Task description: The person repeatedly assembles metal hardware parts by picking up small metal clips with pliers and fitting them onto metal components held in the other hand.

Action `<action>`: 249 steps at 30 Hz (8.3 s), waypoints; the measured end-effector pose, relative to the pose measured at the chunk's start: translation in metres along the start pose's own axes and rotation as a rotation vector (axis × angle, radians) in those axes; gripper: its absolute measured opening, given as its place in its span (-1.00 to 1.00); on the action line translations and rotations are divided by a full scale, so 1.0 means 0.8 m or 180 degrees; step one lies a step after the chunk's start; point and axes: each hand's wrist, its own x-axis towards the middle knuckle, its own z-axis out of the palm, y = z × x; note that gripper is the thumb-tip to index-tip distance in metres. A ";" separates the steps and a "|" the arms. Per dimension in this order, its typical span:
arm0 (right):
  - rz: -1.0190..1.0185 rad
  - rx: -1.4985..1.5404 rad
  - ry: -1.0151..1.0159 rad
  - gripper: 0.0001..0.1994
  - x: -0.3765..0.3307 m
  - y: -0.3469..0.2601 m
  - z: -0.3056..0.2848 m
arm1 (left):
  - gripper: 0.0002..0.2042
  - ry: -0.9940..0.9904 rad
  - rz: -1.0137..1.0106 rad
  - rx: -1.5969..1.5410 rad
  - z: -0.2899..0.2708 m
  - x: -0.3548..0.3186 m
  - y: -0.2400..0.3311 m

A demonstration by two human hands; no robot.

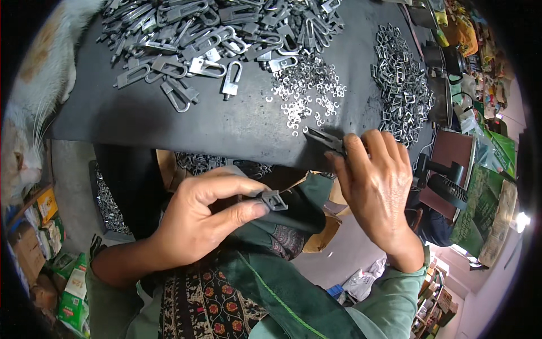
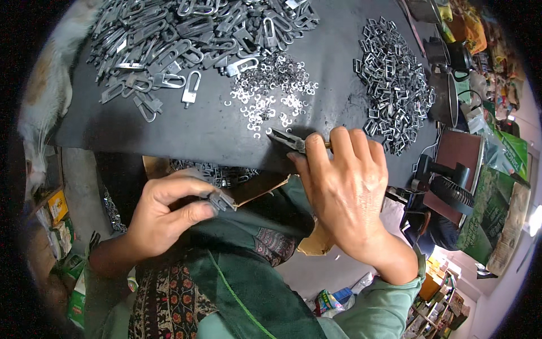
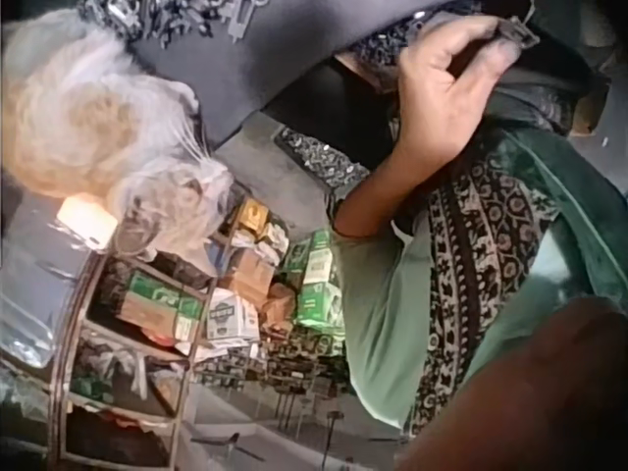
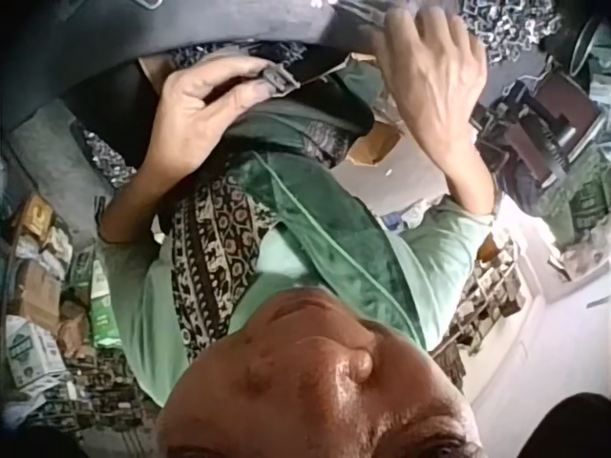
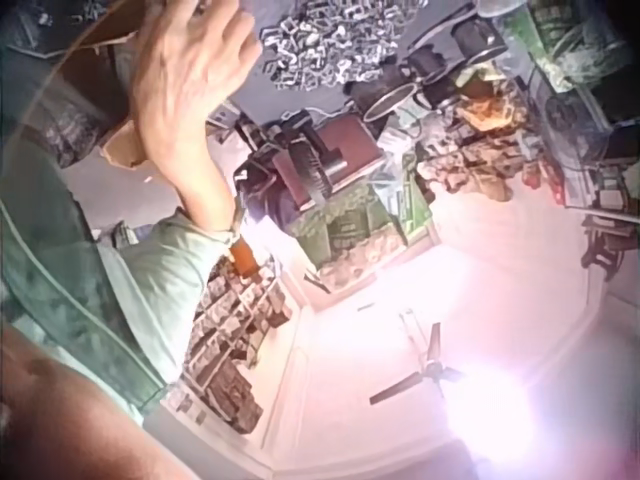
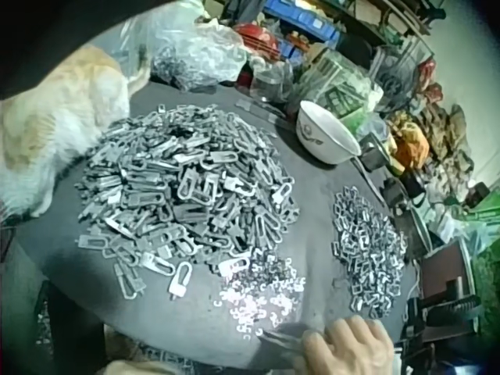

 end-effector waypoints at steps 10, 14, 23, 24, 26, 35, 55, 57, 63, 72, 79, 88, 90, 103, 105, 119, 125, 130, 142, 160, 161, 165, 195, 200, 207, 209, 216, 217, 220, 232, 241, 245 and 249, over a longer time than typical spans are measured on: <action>-0.1495 0.1064 -0.0029 -0.54 0.012 0.025 -0.028 | -0.80 -0.0272 -0.1171 -0.1482 0.003 0.013 0.004; -0.1405 0.1043 0.0010 -0.60 0.013 0.028 -0.025 | -0.80 -0.0260 -0.1222 -0.1597 0.003 0.012 0.004; -0.1430 0.1136 0.0019 -0.68 0.016 0.024 -0.019 | -0.80 -0.0302 -0.1043 -0.1454 0.009 0.015 0.000; -0.1437 0.1147 0.0023 -0.68 0.017 0.023 -0.018 | -0.80 -0.0317 -0.1049 -0.1551 0.009 0.016 0.001; -0.1454 0.1157 0.0054 -0.68 0.019 0.022 -0.017 | -0.80 -0.0320 -0.1041 -0.1627 0.010 0.016 0.006; -0.1386 0.1403 -0.0038 -0.65 -0.003 0.009 -0.017 | -0.79 -0.0352 -0.0233 0.0094 0.001 0.000 0.009; 0.2500 0.1358 0.1091 -0.79 -0.105 0.092 0.088 | -0.63 0.2207 0.0917 0.4196 -0.039 0.050 0.022; 0.2732 0.1071 0.1394 -0.77 -0.092 0.097 0.102 | -0.59 0.2218 0.0410 0.3586 -0.039 0.050 0.024; 0.2709 0.0244 0.1415 -0.70 -0.047 0.085 0.117 | -0.69 0.1619 0.0507 0.3648 -0.033 0.037 0.034; 0.3077 0.0868 0.1219 -0.71 -0.056 0.084 0.105 | -0.67 0.2157 0.0904 0.1583 -0.057 0.022 0.034; 0.2796 0.0236 0.0797 -0.70 -0.043 0.077 0.100 | -0.74 0.0741 -0.0202 -0.1519 -0.027 0.010 0.042; 0.1925 0.2939 0.0751 -0.83 -0.047 0.062 0.043 | -0.93 0.0193 -0.0885 -0.1342 0.009 0.021 0.030; 0.1843 0.4374 0.0532 -0.85 -0.041 0.011 0.028 | -0.94 0.0054 -0.0995 -0.1298 0.014 0.024 0.033; 0.0216 0.4350 0.0464 -0.83 -0.033 -0.039 0.045 | -0.90 0.0061 -0.0752 -0.2006 0.042 0.028 0.003; 0.0213 0.4215 0.0302 -0.83 -0.033 -0.033 0.039 | -0.90 0.0160 -0.0637 -0.1767 0.045 0.028 0.002; 0.0625 0.5036 -0.1175 -0.82 -0.046 -0.032 0.021 | -0.72 0.0355 0.1450 0.1805 0.050 0.011 -0.007; -0.0721 0.2620 -0.0110 -0.60 -0.016 -0.001 0.009 | -0.76 -0.0609 -0.1039 -0.0598 0.017 0.007 0.016; -0.0726 0.0194 0.0680 -0.66 0.011 0.045 0.026 | -0.74 -0.0655 -0.1413 -0.1417 -0.002 -0.001 0.003; -0.1659 -0.0148 0.0616 -0.74 0.062 0.064 0.025 | -0.79 -0.0117 -0.0757 -0.0639 0.010 -0.004 -0.008; -0.1921 0.0170 0.0172 -0.66 0.077 0.068 0.004 | -0.78 0.0147 -0.1201 -0.1123 0.014 0.005 0.012; -0.1921 0.0170 0.0173 -0.66 0.076 0.065 0.000 | -0.79 0.0173 -0.1169 -0.1299 0.014 0.005 0.009; -0.2147 0.0835 0.0445 -0.63 0.065 0.057 -0.011 | -0.79 0.0100 -0.1221 -0.1817 0.016 0.008 0.011; 0.1832 0.1449 0.0803 -0.83 -0.080 0.079 0.054 | -0.53 0.0623 -0.1370 -0.1852 0.007 -0.003 -0.087; 0.2509 0.0278 0.1223 -0.69 -0.065 0.086 0.103 | -0.64 0.0245 -0.1813 -0.1412 0.019 0.002 -0.089; 0.1526 0.0176 0.1313 -0.70 -0.058 0.077 0.120 | -0.76 -0.0194 -0.1346 -0.0301 0.042 0.010 -0.041; 0.1472 0.0485 0.1352 -0.72 -0.059 0.082 0.119 | -0.80 -0.0231 -0.0988 -0.0073 0.047 0.013 -0.026; 0.1159 0.0429 0.1324 -0.73 -0.052 0.070 0.114 | -0.85 -0.0187 0.0186 0.0565 0.051 0.026 -0.017; 0.1016 0.0385 0.1304 -0.71 -0.053 0.070 0.113 | -0.85 -0.0181 0.0185 0.0555 0.051 0.025 -0.019; 0.0867 0.0117 0.0966 -0.76 -0.051 0.072 0.099 | -0.85 -0.0059 0.0405 0.0622 0.048 0.022 -0.023; 0.0124 0.4399 -0.0305 -0.90 -0.038 -0.006 0.035 | -0.85 -0.0245 -0.0218 -0.0157 0.047 0.017 0.002; -0.0136 0.4632 -0.0464 -0.89 -0.038 -0.003 0.041 | -0.83 -0.0451 -0.0435 -0.0430 0.044 0.014 0.001; -0.0441 0.4342 -0.0602 -0.87 -0.035 0.002 0.033 | -0.83 -0.0456 -0.0488 -0.0500 0.045 0.013 0.000; -0.0731 0.3908 -0.0603 -0.83 -0.034 0.003 0.032 | -0.82 -0.0912 -0.0853 -0.0359 0.034 0.019 0.008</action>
